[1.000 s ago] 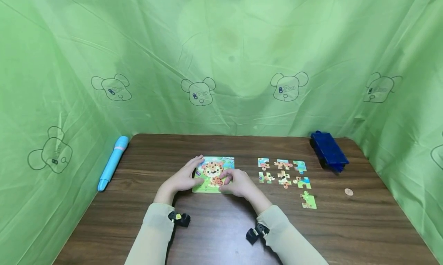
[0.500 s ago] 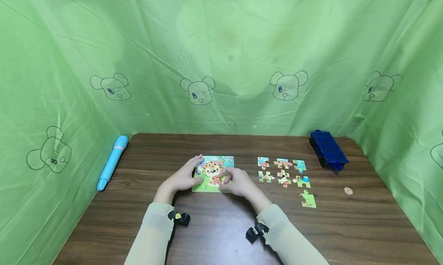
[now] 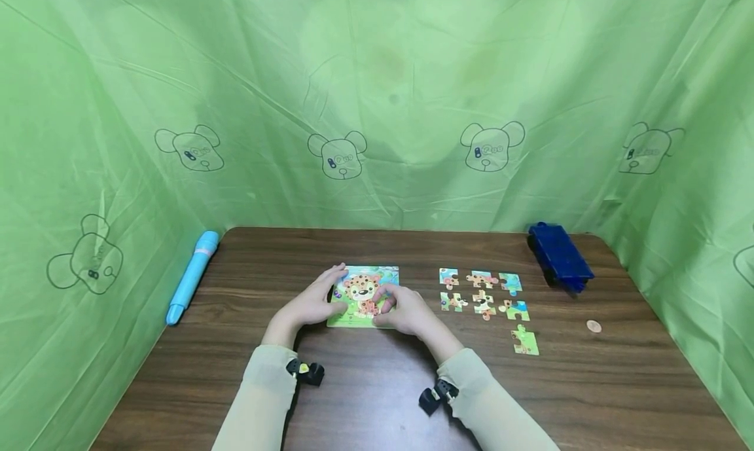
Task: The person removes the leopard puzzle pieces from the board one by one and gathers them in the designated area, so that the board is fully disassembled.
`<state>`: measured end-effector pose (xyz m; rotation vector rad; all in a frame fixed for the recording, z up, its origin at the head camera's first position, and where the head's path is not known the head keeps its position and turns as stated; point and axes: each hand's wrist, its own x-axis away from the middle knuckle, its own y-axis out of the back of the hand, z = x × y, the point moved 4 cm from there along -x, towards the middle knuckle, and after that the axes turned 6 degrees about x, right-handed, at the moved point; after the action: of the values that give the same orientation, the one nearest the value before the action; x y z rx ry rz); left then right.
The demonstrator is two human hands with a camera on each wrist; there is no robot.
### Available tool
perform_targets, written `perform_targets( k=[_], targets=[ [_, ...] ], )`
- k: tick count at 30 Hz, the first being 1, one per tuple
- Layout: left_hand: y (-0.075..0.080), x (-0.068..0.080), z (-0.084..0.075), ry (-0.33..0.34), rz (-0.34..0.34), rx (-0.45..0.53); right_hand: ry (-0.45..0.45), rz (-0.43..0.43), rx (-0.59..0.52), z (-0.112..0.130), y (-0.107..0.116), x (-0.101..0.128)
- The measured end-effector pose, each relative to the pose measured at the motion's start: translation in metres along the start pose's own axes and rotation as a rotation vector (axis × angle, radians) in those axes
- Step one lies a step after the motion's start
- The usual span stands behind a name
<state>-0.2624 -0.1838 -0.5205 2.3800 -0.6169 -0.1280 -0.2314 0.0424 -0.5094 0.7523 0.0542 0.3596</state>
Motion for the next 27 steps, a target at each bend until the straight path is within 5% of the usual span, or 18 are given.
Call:
perform_targets(
  k=[27],
  targets=[
    [-0.0006, -0.0023, 0.0018, 0.011, 0.004, -0.001, 0.103, 0.005, -0.027, 0.0035, 0.0048, -0.0007]
  ],
)
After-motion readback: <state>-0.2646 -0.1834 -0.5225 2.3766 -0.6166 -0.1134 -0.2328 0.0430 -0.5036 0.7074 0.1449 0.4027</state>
